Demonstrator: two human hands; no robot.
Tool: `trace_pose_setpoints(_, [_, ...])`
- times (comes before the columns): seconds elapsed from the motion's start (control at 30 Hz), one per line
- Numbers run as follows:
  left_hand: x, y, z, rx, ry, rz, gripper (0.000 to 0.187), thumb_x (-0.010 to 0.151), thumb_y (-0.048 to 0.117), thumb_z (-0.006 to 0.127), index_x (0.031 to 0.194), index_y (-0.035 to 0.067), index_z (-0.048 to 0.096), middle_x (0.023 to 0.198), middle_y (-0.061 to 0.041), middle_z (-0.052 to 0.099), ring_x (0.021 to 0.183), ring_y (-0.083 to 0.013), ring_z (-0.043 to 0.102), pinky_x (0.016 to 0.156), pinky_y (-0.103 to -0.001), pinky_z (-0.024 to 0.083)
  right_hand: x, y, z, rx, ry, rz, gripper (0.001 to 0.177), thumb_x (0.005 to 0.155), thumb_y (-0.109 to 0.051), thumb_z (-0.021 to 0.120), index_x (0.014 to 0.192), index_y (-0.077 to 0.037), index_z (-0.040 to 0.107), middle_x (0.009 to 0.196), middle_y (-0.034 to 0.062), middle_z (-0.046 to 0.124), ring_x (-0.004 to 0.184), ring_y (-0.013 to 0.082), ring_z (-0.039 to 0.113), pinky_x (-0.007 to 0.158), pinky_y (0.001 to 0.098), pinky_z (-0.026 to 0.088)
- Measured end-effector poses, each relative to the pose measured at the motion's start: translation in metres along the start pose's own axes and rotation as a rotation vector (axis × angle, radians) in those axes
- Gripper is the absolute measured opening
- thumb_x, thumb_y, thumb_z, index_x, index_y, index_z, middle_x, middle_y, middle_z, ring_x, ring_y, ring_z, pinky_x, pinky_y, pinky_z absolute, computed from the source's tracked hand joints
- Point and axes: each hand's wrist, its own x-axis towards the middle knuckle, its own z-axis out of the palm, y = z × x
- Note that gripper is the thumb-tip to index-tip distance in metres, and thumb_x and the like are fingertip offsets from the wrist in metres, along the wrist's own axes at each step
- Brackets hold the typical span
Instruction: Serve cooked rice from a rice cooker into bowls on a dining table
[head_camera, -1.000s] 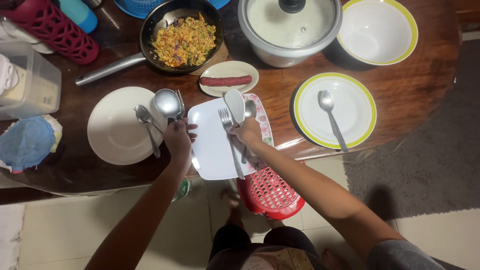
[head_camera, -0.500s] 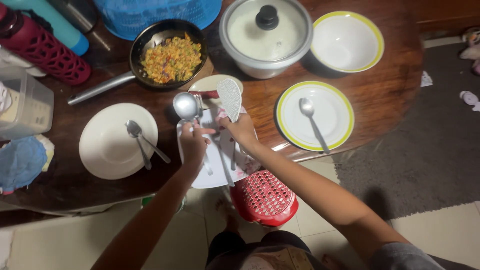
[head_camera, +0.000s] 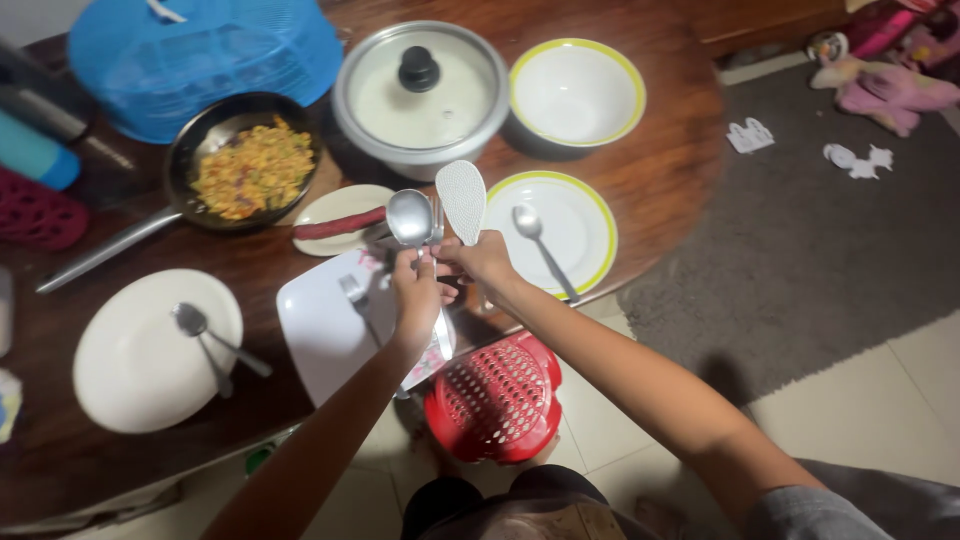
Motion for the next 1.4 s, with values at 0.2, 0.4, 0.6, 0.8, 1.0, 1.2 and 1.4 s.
trace_pose_setpoints(0.2, [0.007, -0.008, 0.055, -0.006, -0.149, -0.011, 0.027, 0.109, 0.021, 0.037, 0.129, 0.006, 0.046, 0.101, -0.026, 0.075, 0.059, -0.0291, 0.074, 0.055, -0.040, 0.065, -0.005, -0.007, -0.058, 0.100, 0.070, -0.010, 0.023, 0.076, -0.006, 0.081, 0.090, 0.006, 0.067, 0.076, 0.0136, 0.069, 0.059, 0.0211, 0.067, 0.041, 0.0232, 0.051])
trace_pose_setpoints(0.4, [0.001, 0.003, 0.100, 0.037, -0.178, -0.062, 0.028, 0.109, 0.022, 0.035, 0.129, 0.005, 0.045, 0.104, -0.028, 0.074, 0.076, -0.0353, 0.078, 0.069, -0.045, 0.064, 0.021, -0.005, -0.109, 0.047, 0.192, 0.003, 0.031, 0.074, -0.011, 0.083, 0.088, 0.005, 0.061, 0.068, 0.0098, 0.059, 0.056, 0.0164, 0.058, 0.043, 0.0280, 0.050])
trace_pose_setpoints(0.6, [0.021, -0.006, 0.105, 0.068, -0.087, -0.037, 0.032, 0.111, 0.023, 0.034, 0.134, 0.003, 0.043, 0.103, -0.028, 0.074, 0.085, -0.0385, 0.076, 0.077, -0.047, 0.061, 0.049, -0.013, -0.164, -0.053, 0.264, -0.068, 0.019, 0.072, -0.008, 0.081, 0.083, 0.002, 0.068, 0.067, 0.0104, 0.068, 0.055, 0.0168, 0.060, 0.043, 0.0274, 0.052])
trace_pose_setpoints(0.8, [0.043, -0.016, 0.090, 0.031, 0.051, -0.049, 0.034, 0.113, 0.027, 0.031, 0.139, 0.007, 0.039, 0.106, -0.025, 0.075, 0.095, -0.0372, 0.076, 0.087, -0.046, 0.059, 0.089, 0.021, -0.200, -0.348, 0.263, 0.073, 0.027, 0.073, -0.017, 0.085, 0.089, 0.002, 0.073, 0.073, 0.0121, 0.075, 0.058, 0.0219, 0.071, 0.050, 0.0301, 0.058])
trace_pose_setpoints(1.0, [0.040, -0.007, 0.083, 0.044, 0.171, 0.011, 0.031, 0.111, 0.027, 0.034, 0.133, 0.008, 0.044, 0.099, -0.020, 0.077, 0.082, -0.0282, 0.078, 0.075, -0.033, 0.063, 0.128, 0.066, -0.196, -0.452, 0.243, 0.121, 0.042, 0.075, -0.020, 0.089, 0.102, 0.006, 0.071, 0.080, 0.0178, 0.072, 0.062, 0.0287, 0.075, 0.056, 0.0373, 0.061])
trace_pose_setpoints(1.2, [0.048, -0.020, 0.080, 0.009, 0.177, 0.021, 0.031, 0.107, 0.025, 0.036, 0.131, 0.006, 0.043, 0.092, -0.016, 0.077, 0.070, -0.0211, 0.075, 0.065, -0.026, 0.059, 0.124, 0.054, -0.187, -0.448, 0.255, 0.182, 0.030, 0.079, -0.017, 0.086, 0.100, 0.000, 0.074, 0.082, 0.0162, 0.071, 0.071, 0.0298, 0.076, 0.069, 0.0375, 0.059])
trace_pose_setpoints(1.4, [0.056, -0.031, 0.079, -0.019, 0.156, 0.027, 0.031, 0.108, 0.028, 0.035, 0.132, 0.010, 0.044, 0.094, -0.014, 0.077, 0.071, -0.0203, 0.075, 0.065, -0.027, 0.058, 0.098, 0.033, -0.194, -0.464, 0.276, 0.135, 0.013, 0.077, -0.024, 0.087, 0.084, -0.016, 0.080, 0.091, 0.0152, 0.075, 0.096, 0.0355, 0.075, 0.084, 0.0403, 0.058])
